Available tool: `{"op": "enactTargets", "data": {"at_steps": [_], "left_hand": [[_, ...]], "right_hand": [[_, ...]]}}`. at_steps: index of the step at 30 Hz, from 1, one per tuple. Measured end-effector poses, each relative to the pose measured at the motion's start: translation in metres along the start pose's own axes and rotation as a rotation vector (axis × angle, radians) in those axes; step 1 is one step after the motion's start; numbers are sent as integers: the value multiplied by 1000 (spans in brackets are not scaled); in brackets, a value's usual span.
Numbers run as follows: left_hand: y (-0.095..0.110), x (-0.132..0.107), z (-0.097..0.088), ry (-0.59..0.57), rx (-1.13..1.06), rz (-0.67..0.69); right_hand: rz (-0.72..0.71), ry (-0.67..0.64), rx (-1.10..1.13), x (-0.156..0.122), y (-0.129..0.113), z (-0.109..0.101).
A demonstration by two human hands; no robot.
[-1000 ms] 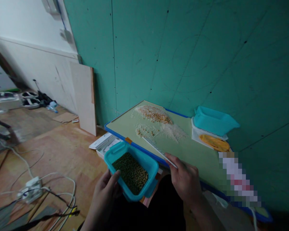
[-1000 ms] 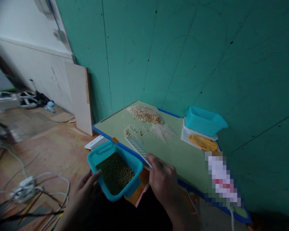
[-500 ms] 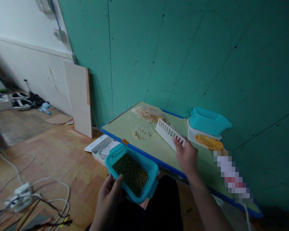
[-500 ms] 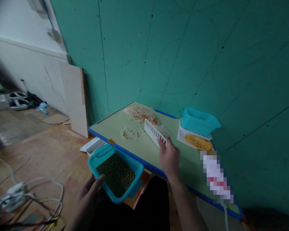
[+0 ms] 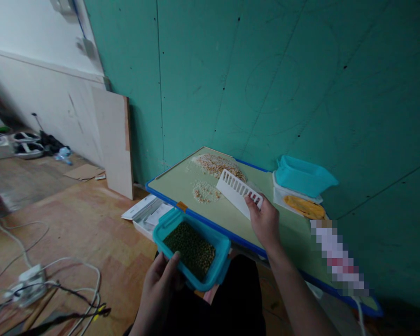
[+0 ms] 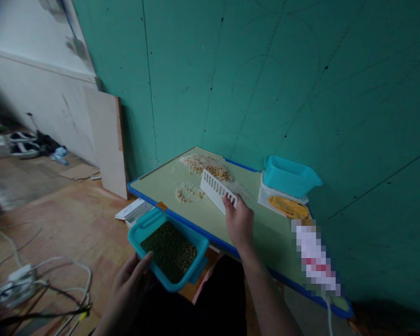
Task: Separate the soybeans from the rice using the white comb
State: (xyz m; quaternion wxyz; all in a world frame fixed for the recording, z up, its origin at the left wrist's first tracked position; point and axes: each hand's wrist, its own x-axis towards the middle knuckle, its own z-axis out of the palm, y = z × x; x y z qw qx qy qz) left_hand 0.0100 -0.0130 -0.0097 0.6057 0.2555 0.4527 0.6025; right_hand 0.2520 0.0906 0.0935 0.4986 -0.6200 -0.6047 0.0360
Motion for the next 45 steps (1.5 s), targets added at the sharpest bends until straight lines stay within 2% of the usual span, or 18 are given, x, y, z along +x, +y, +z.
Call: {"op": "enactTargets", "data": {"at_steps": [6,16,23,29,37,45], "left_hand": [[1,2,2,-36,-9,48],[4,1,5,-79,-43,27],[4,2,1,-107,-16,27],[10,0,3,-74,-2,13],[11,4,2,-94,-23,24],[16,1,7,-92,-42,21]], "right_hand": [[-2,-26,85,0,0,-1],[58,-86,219,1,-1,0],[101,-139,279,-4,-2,1],[123,-161,356,-8,-1,2],[151,-182,467,-10,-1,4],[160,-156,462,-7,1,3]]}}
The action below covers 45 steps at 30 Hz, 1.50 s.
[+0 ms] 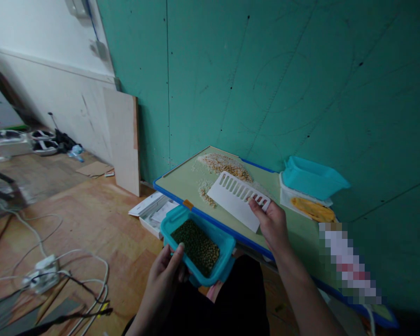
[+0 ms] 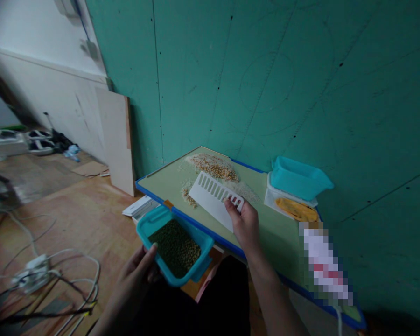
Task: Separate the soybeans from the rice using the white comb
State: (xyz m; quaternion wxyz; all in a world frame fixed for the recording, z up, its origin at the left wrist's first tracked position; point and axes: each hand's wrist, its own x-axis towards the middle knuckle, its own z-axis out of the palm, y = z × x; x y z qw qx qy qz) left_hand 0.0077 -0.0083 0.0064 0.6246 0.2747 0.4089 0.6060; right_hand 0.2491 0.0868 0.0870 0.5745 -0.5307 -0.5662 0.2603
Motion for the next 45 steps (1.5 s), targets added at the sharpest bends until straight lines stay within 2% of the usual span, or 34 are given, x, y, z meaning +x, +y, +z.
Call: {"op": "enactTargets", "data": {"at_steps": [11,17,23,45], "left_hand": [[1,1,-1,-7,-3,-10],[2,-1,0,-2,11,-10],[1,0,-1,10,7,-11],[0,2,-3,22,9,4]], "right_hand": [[24,-41,23,-1,1,4],[4,11,41,4,0,4],[10,-33,-27,5,1,8],[19,-87,24,-1,-6,19]]}}
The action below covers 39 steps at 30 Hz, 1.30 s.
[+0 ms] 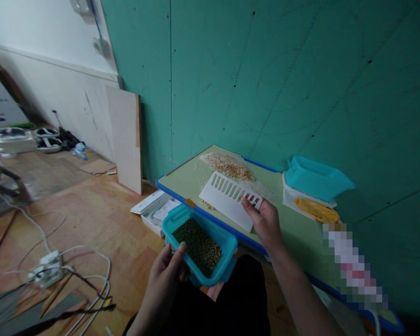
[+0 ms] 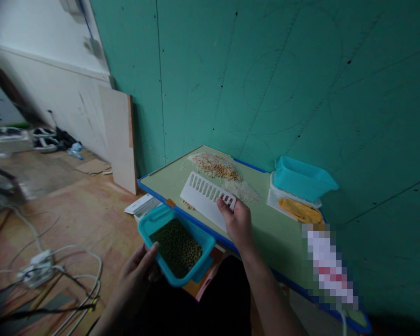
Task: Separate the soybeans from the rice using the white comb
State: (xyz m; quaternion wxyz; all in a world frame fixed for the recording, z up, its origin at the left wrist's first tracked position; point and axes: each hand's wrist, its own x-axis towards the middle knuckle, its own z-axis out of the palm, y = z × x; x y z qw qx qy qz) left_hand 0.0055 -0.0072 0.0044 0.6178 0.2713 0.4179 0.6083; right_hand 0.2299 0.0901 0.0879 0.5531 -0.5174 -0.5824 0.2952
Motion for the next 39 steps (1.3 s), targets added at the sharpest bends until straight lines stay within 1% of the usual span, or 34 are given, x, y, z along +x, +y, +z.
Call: {"op": "enactTargets", "data": {"at_steps": [9,15,21,28,33,35,39], "left_hand": [[-9,4,-5,-4,0,22],[-7,2,-4,-3,-5,24],[-6,3,-3,-5,2,16],[-6,3,-2,18,17,14],[-4,4,-4,39,5,41],[-3,5,-5,50,4,36],[2,5,-5,61,-8,28]], "right_hand": [[34,33,-26,-12,3,-18],[33,50,-47,-18,4,-27],[57,72,-78,-26,-5,-33],[52,23,-105,-34,-15,-31],[24,-37,-184,-40,-23,-28],[6,-33,-175,-38,-23,-26],[-26,25,-102,-26,-18,-17]]}}
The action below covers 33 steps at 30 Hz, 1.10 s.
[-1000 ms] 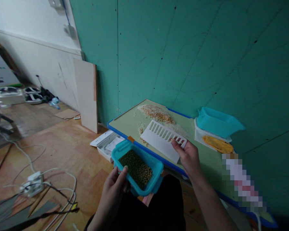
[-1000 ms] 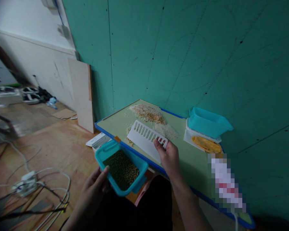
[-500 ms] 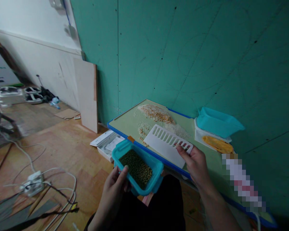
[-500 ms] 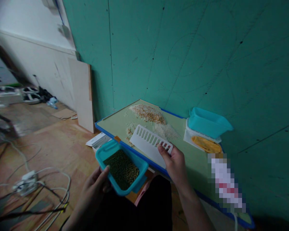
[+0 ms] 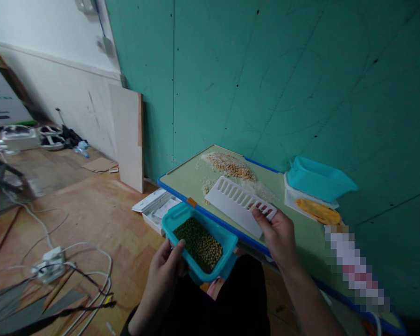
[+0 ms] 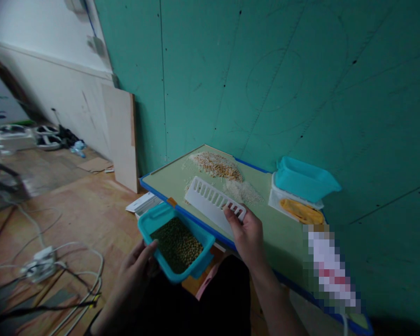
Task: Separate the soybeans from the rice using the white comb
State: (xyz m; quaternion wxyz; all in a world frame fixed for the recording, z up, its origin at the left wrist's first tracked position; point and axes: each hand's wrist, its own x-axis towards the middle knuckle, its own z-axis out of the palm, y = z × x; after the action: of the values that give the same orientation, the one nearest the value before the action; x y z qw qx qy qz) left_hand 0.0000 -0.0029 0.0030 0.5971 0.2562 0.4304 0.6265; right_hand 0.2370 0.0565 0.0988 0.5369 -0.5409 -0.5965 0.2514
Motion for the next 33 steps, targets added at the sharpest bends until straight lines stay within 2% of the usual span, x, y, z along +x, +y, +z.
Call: {"op": "enactTargets", "data": {"at_steps": [4,8,15,18,21,25,28,33], "left_hand": [[5,2,-3,43,27,-2],[8,2,-7,67,58,8],[2,3,-11,42,22,-11],[1,4,-13,50,40,-10],[3,4,-13,57,45,-12],[8,2,-8,59,48,-1],[8,3,-5,55,15,21],[9,6,-4,64,-23,22]], "right_hand": [[-15,12,-28,9,3,9],[-49,22,-72,7,-2,14],[-139,-89,-169,-4,-19,28],[-155,-84,-196,-4,-20,24],[-130,-84,-224,-6,-18,12],[-77,25,-214,-6,-16,-2],[-62,73,-192,-1,-14,-2],[-60,16,-154,9,-5,11]]}}
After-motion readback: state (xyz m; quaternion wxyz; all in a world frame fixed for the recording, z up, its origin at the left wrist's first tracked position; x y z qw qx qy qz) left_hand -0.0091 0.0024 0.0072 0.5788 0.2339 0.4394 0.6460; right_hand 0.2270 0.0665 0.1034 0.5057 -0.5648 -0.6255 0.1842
